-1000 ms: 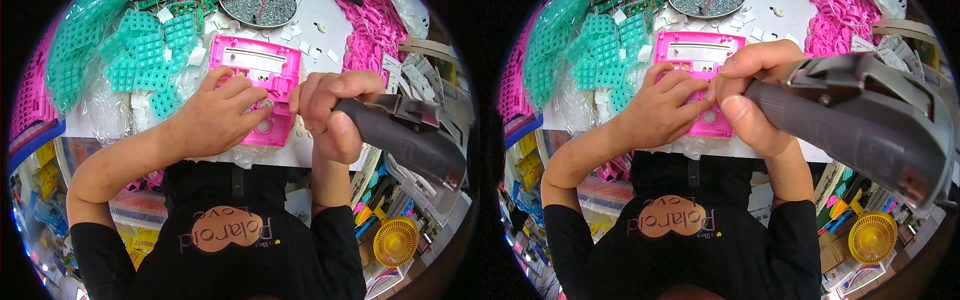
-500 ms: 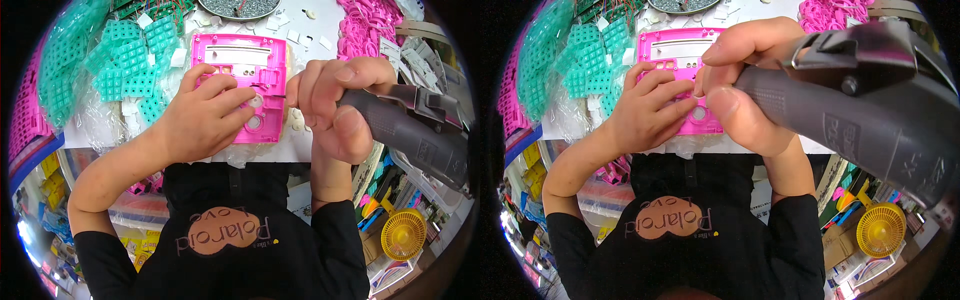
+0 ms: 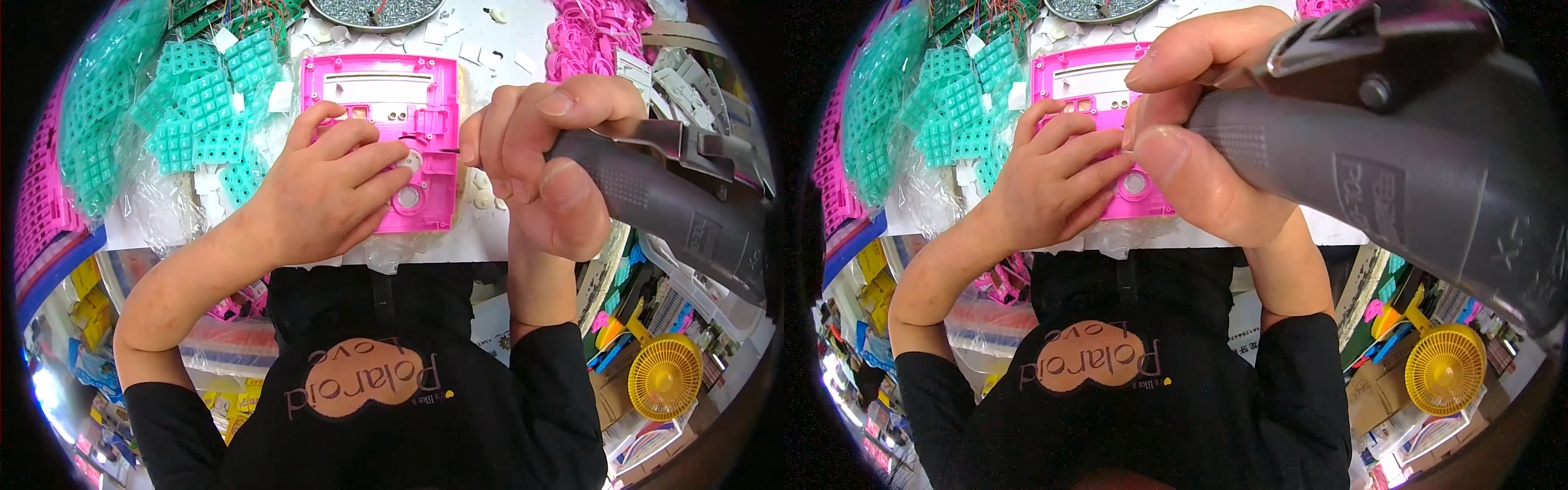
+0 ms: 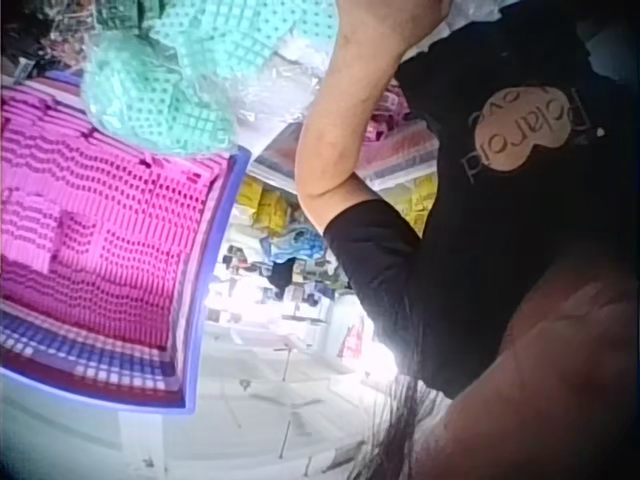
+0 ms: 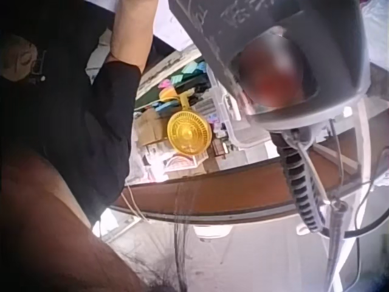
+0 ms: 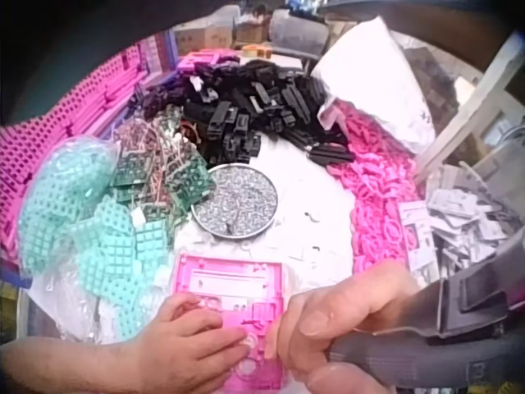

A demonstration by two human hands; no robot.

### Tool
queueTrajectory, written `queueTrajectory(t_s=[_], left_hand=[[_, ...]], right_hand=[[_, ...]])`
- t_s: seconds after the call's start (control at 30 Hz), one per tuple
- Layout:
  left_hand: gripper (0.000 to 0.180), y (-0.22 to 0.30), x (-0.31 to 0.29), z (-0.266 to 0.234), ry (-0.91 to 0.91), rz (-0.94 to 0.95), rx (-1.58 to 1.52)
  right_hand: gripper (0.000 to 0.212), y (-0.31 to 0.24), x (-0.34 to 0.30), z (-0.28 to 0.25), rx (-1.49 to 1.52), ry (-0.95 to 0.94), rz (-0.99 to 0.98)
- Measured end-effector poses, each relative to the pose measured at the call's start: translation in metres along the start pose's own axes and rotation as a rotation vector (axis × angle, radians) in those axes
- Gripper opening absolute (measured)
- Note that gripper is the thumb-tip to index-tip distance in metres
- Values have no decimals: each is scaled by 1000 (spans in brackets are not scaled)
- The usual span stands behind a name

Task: Assembling the components of a toy calculator, including the pink plastic frame, keypad, and circuit board using a power tool.

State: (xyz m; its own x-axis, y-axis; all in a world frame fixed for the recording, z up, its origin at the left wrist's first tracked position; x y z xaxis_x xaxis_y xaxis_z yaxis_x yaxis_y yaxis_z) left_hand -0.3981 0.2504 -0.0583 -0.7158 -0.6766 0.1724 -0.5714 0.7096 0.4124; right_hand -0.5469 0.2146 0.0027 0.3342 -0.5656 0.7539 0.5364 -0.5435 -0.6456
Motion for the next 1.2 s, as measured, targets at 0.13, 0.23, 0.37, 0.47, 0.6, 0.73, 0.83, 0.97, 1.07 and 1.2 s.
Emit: queueTrajectory(t_s=[0.13, 0.23, 0.37, 0.47, 0.6, 0.73, 0.83, 0.97, 1.07, 1.2], left_hand=[[44, 0, -1, 0, 1, 4, -12], [43, 0, 0, 0, 16, 9, -16], [42, 1, 1, 0, 3, 19, -10], [42, 1, 1, 1, -3, 15, 0], [42, 2, 2, 1, -6, 13, 10], [42, 3, 2, 0, 11, 19, 13], [40, 5, 3, 1, 31, 26, 57], [29, 11, 6, -4, 58, 28, 100], [27, 12, 6, -3, 47, 33, 135], [26, 13, 7, -2, 40, 36, 145]], right_hand=[[37, -1, 2, 1, -6, 12, 1], [38, -1, 2, 1, -11, 11, -3], [38, 0, 3, 0, -6, 13, -10], [39, 0, 3, 0, -2, 10, -10], [39, 1, 4, 0, 9, 1, -5], [39, 1, 5, 0, 2, -10, -9], [39, 0, 6, 2, -23, -3, -14], [38, 1, 5, 5, -20, 25, 3], [38, 3, 6, 8, -27, 32, 17], [39, 3, 6, 9, -38, 33, 8]])
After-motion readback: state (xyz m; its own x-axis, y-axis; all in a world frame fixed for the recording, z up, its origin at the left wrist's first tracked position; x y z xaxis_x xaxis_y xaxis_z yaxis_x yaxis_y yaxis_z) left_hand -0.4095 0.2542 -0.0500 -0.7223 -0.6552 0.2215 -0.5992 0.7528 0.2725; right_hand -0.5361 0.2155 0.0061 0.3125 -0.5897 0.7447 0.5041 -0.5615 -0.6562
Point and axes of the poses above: each hand's wrist, its own x-axis towards the middle knuckle, its own z-axis out of the palm, y = z × x, the point moved 7 cm from there along x, towards the middle knuckle, and after that the axes turned 11 degrees about -z, right-handed, at the moved point
